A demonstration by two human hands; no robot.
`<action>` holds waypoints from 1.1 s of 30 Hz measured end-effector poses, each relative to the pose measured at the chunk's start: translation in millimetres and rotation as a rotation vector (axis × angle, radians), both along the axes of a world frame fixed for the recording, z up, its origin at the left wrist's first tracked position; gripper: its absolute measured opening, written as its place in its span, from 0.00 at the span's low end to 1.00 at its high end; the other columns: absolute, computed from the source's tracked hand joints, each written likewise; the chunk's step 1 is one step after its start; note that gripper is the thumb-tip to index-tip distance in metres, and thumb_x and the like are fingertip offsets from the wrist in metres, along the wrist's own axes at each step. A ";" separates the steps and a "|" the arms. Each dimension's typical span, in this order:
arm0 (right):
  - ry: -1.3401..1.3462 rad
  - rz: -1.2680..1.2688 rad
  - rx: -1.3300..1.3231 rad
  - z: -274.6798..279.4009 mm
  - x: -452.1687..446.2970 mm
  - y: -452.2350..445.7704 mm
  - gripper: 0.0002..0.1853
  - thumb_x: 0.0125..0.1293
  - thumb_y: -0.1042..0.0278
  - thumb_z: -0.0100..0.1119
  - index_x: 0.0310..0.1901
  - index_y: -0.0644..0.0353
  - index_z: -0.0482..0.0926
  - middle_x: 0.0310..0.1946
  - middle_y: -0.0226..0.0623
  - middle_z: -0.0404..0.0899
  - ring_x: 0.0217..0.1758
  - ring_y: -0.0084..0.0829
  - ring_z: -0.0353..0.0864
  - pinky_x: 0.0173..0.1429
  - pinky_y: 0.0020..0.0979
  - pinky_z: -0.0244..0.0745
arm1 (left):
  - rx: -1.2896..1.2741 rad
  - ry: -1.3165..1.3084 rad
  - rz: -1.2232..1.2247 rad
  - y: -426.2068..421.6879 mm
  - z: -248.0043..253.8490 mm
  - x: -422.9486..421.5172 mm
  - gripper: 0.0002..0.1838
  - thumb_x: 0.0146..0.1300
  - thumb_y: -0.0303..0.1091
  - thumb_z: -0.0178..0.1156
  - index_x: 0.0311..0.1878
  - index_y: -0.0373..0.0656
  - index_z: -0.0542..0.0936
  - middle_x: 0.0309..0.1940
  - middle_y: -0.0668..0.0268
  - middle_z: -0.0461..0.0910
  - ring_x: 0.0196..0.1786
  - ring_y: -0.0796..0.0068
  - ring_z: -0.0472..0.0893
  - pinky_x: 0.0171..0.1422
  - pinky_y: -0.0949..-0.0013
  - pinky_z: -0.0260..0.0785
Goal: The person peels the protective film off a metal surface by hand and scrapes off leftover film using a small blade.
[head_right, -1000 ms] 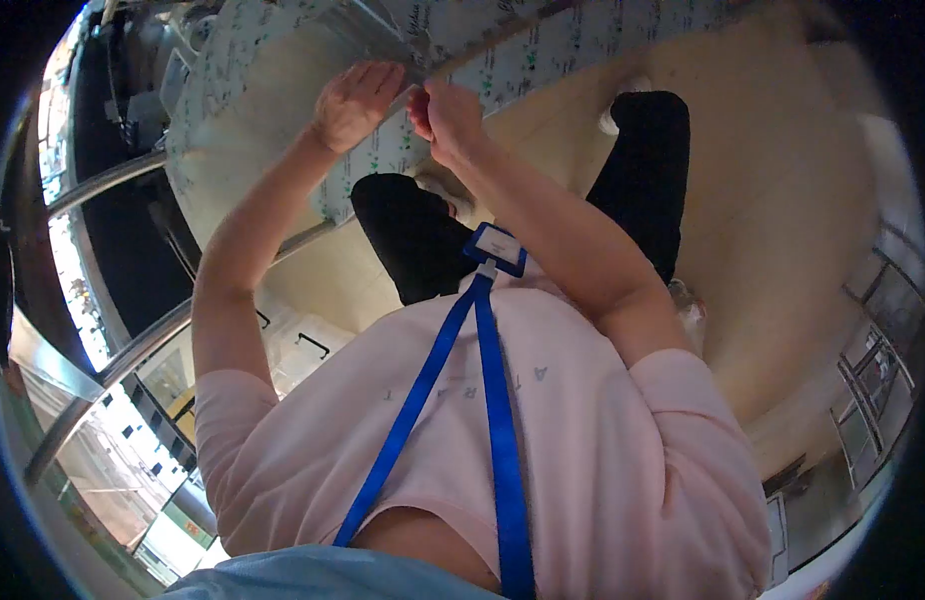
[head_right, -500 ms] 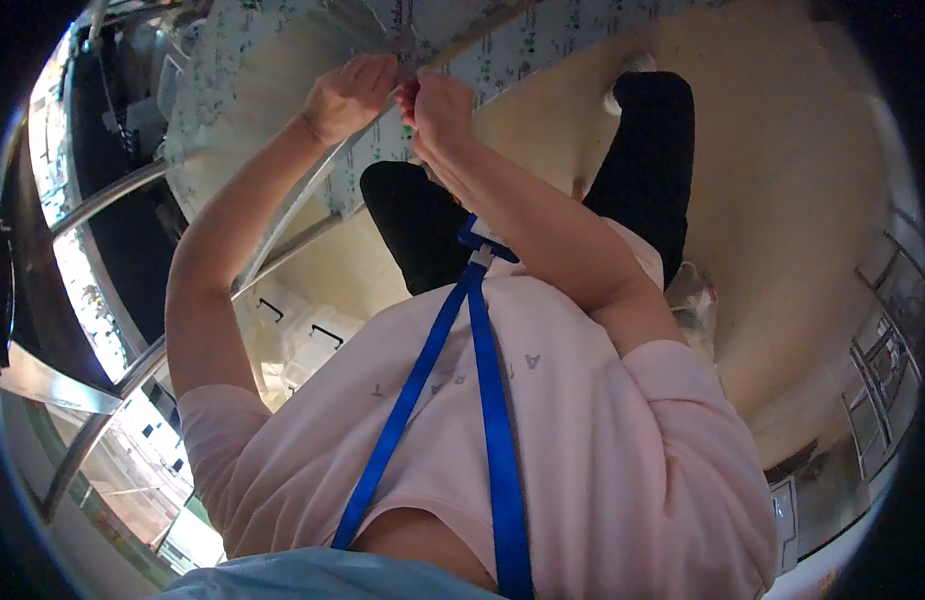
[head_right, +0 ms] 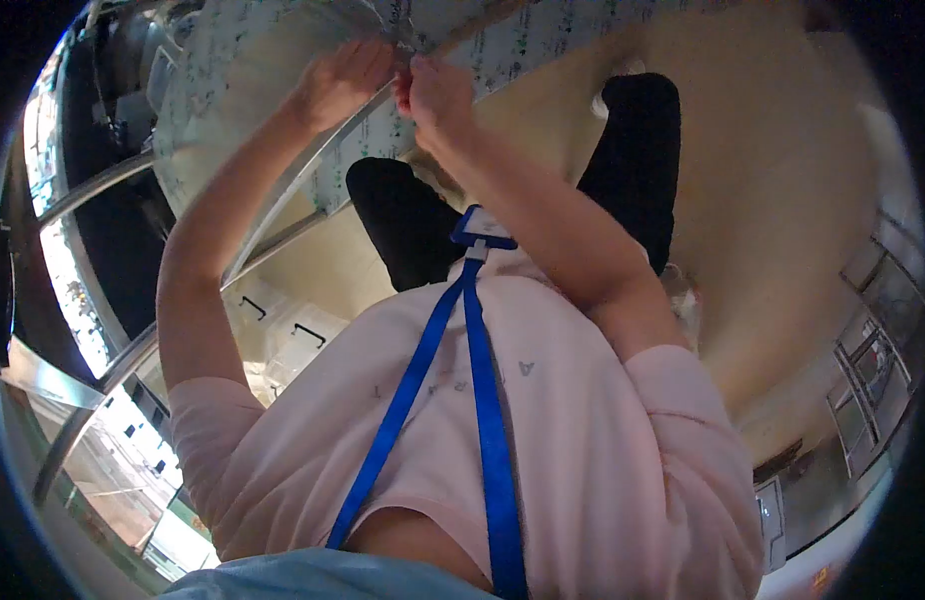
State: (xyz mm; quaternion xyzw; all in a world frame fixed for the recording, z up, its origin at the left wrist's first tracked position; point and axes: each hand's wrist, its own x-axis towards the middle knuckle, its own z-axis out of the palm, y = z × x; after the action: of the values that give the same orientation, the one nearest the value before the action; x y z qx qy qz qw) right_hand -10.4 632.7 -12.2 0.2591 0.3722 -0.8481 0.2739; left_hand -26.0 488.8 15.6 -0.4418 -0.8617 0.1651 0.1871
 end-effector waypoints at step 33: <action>-0.236 -0.231 -0.135 6.4 8.2 8.7 0.09 0.54 0.74 0.41 0.18 0.64 0.65 0.14 0.37 0.68 0.11 0.23 0.62 0.14 0.24 0.54 | 1.740 -1.141 1.479 57.6 -8.6 2.3 0.07 0.55 0.27 0.51 0.25 0.33 0.72 0.18 0.60 0.75 0.16 0.76 0.72 0.17 0.76 0.59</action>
State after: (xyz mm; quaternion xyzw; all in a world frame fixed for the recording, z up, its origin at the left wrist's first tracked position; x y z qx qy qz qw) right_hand -2.2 641.4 -5.8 0.3791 0.2474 -0.8607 0.2330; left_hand -23.7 546.4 7.0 0.4009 -0.6827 -0.5995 -0.1176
